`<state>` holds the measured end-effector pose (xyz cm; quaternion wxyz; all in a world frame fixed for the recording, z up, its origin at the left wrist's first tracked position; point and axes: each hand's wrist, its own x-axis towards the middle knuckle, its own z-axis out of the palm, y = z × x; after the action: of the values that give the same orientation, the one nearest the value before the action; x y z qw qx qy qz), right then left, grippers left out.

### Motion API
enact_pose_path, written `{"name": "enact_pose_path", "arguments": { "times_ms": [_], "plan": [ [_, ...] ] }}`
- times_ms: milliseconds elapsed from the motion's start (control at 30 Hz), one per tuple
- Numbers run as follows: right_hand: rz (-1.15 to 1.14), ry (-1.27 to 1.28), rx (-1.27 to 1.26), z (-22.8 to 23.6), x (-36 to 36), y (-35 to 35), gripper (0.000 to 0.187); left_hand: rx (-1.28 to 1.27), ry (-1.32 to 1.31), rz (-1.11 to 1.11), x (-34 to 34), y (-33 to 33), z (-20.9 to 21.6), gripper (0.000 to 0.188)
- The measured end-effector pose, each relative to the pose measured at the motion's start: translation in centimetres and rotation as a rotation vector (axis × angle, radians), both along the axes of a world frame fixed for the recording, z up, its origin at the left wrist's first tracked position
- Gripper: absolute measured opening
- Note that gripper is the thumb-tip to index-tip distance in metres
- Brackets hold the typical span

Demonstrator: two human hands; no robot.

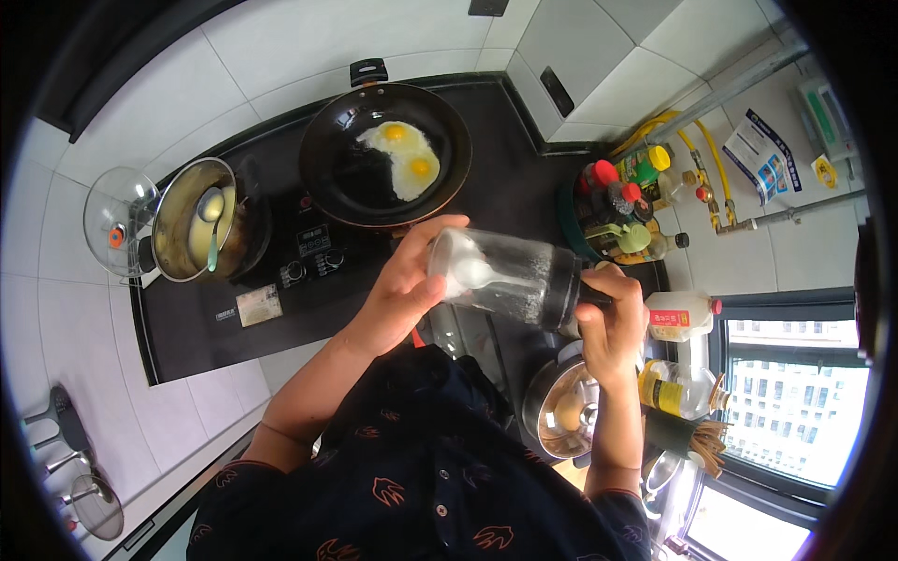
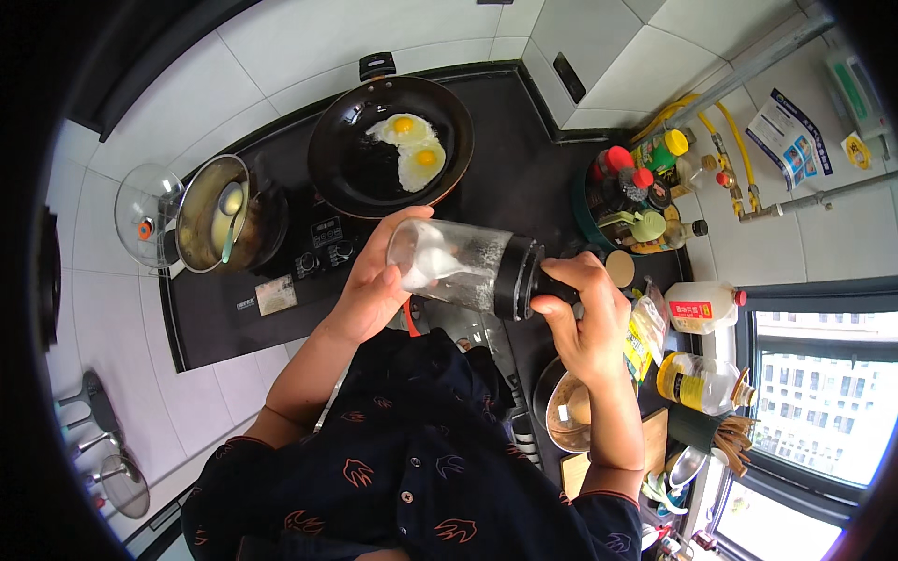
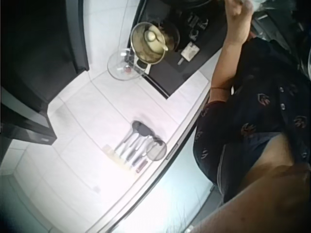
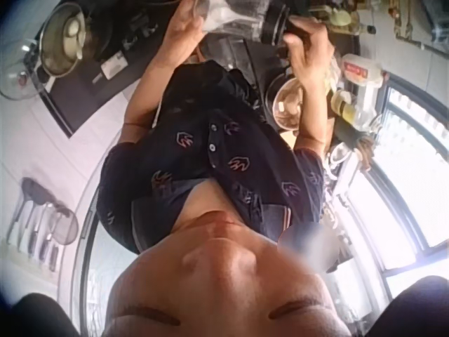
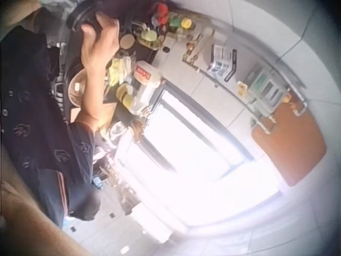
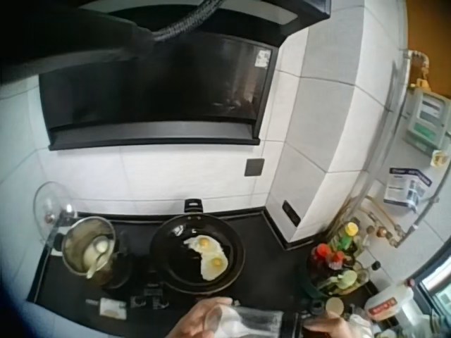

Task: The person prepares a wok by adding oil, retrieves eggs from the refrigerator, and cracks two eggs into the heated pan. They then season the eggs with salt while they cook on the stovetop.

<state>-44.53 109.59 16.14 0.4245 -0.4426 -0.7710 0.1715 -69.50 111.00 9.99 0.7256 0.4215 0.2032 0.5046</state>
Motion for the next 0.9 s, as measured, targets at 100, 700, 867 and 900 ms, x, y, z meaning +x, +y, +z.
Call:
{"name": "enact_pose_path", "arguments": {
  "times_ms": [100, 700, 867, 900],
  "plan": [
    [0.059, 0.032, 0.056, -0.1, 0.2, 0.3, 0.037, 0.017, 0.012, -0.005, 0.1, 0.2, 0.2, 0.074],
    [0.167, 0.061, -0.088, 1.2, 1.6, 1.4, 0.031, -0.096, 0.092, 0.119, 0.5, 0.7, 1.9, 0.077],
    [0.128, 0.267, -0.245, 0.3, 1.4, 1.2, 0.028, -0.035, 0.165, 0.148, 0.7, 0.4, 3.2, 0.079],
    [0.118, 0.265, -0.239, 0.2, 1.4, 1.3, 0.028, -0.026, 0.171, 0.156, 0.7, 0.4, 3.3, 0.078]
  ]
}}
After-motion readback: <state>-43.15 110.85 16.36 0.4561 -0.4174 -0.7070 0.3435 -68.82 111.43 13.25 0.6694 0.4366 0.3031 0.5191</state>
